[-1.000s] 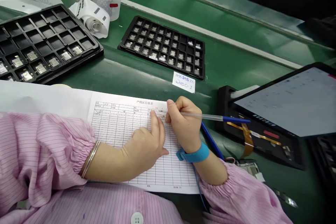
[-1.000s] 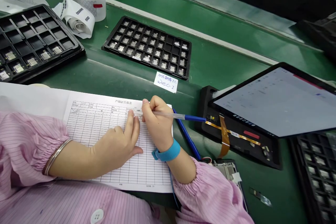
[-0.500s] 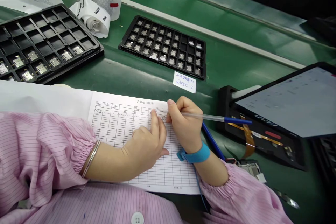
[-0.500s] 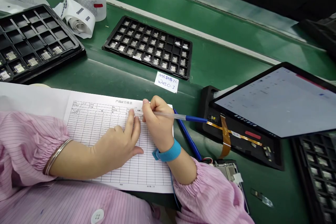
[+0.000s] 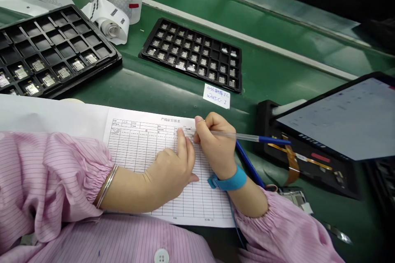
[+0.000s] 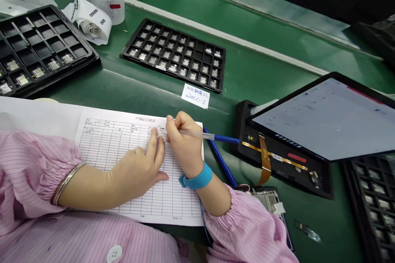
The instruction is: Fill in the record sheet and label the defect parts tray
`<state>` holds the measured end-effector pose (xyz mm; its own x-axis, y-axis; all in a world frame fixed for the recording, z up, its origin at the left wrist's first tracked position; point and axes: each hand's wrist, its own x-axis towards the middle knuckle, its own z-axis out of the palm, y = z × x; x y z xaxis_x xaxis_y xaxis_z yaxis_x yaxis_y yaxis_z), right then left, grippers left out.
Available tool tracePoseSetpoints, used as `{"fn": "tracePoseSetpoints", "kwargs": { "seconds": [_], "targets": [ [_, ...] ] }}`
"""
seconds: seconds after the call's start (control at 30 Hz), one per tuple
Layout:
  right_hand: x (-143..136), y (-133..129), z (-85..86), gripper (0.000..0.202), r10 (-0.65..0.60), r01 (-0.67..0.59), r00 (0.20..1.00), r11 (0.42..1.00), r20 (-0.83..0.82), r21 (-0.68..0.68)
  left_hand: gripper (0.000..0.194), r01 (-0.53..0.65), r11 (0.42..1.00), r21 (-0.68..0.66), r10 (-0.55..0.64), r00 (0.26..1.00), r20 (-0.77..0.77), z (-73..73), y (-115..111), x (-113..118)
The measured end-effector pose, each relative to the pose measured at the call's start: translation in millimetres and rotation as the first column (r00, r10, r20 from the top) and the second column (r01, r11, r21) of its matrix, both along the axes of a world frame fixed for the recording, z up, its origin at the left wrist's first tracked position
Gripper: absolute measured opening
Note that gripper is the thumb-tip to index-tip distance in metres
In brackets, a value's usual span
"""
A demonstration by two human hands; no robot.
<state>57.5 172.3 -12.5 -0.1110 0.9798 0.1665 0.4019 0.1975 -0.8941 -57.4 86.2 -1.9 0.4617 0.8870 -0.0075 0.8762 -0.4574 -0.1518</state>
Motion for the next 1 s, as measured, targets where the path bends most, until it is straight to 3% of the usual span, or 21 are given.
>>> {"fn": "tracePoseSetpoints", "kwargs": {
  "seconds": [1.0],
  "targets": [
    [1.7, 0.0, 2.2, 0.039, -0.034, 0.034, 0.999, 0.999, -0.006, -0.007, 0.073, 0.007, 1.0, -0.027, -0.007, 1.0, -0.002, 1.0, 0.1, -1.1]
  ]
}}
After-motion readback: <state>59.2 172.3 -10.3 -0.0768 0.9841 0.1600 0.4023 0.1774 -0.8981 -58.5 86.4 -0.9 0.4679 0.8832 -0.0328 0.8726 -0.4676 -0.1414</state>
